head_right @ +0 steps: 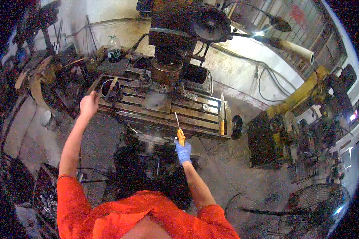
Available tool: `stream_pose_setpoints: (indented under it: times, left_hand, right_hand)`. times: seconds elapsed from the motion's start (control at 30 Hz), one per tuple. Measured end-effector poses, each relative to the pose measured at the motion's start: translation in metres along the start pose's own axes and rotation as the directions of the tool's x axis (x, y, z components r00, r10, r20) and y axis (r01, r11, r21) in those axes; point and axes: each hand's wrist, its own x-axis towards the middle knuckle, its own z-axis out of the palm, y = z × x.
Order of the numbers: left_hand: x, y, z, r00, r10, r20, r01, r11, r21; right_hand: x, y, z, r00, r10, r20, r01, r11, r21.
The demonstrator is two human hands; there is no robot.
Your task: The person operates a milling machine by picking up metal workpieces from a bin, placing them on the machine bed, and using a lever and handwheel to perform the milling. The person also uses an air nozzle to clean the workpiece between operations.
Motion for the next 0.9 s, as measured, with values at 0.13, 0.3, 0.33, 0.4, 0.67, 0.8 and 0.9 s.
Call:
stream_pose_setpoints:
  times: [0.13,0.3,0.33,0.4,0.67,0.8,0.9]
  left_hand:
    - [-0.036,-0.018,-0.014,0.983,-0.173,0.054,0.181,0.952,-0.246]
    - [-0.082,-0.070,0.006,0.964,-0.238,0.115,0.263,0.912,-0.315]
    - [-0.087,-0.076,0.011,0.963,-0.238,0.128,0.266,0.916,-0.300]
    - [-0.096,-0.079,0.012,0.961,-0.232,0.149,0.265,0.924,-0.275]
    - [-0.106,-0.082,-0.018,0.927,-0.334,0.170,0.355,0.928,-0.113]
    - [-0.121,-0.108,-0.003,0.945,-0.294,0.143,0.320,0.923,-0.213]
    - [-0.132,-0.110,0.017,0.946,-0.272,0.175,0.314,0.904,-0.290]
  right_hand:
    - [-0.025,-0.087,-0.043,0.937,-0.307,-0.166,0.312,0.950,0.008]
    - [-0.031,-0.180,-0.070,0.844,-0.497,0.200,0.531,0.721,-0.446]
    - [-0.039,-0.198,-0.056,0.852,-0.426,0.305,0.501,0.496,-0.709]
    - [-0.036,-0.213,-0.026,0.897,-0.207,0.390,0.409,0.061,-0.910]
    - [0.030,-0.231,0.053,0.935,-0.063,0.350,0.346,-0.066,-0.936]
    - [0.032,-0.231,0.066,0.930,-0.111,0.350,0.351,-0.012,-0.936]
    - [0.025,-0.221,0.056,0.929,-0.094,0.359,0.362,0.026,-0.932]
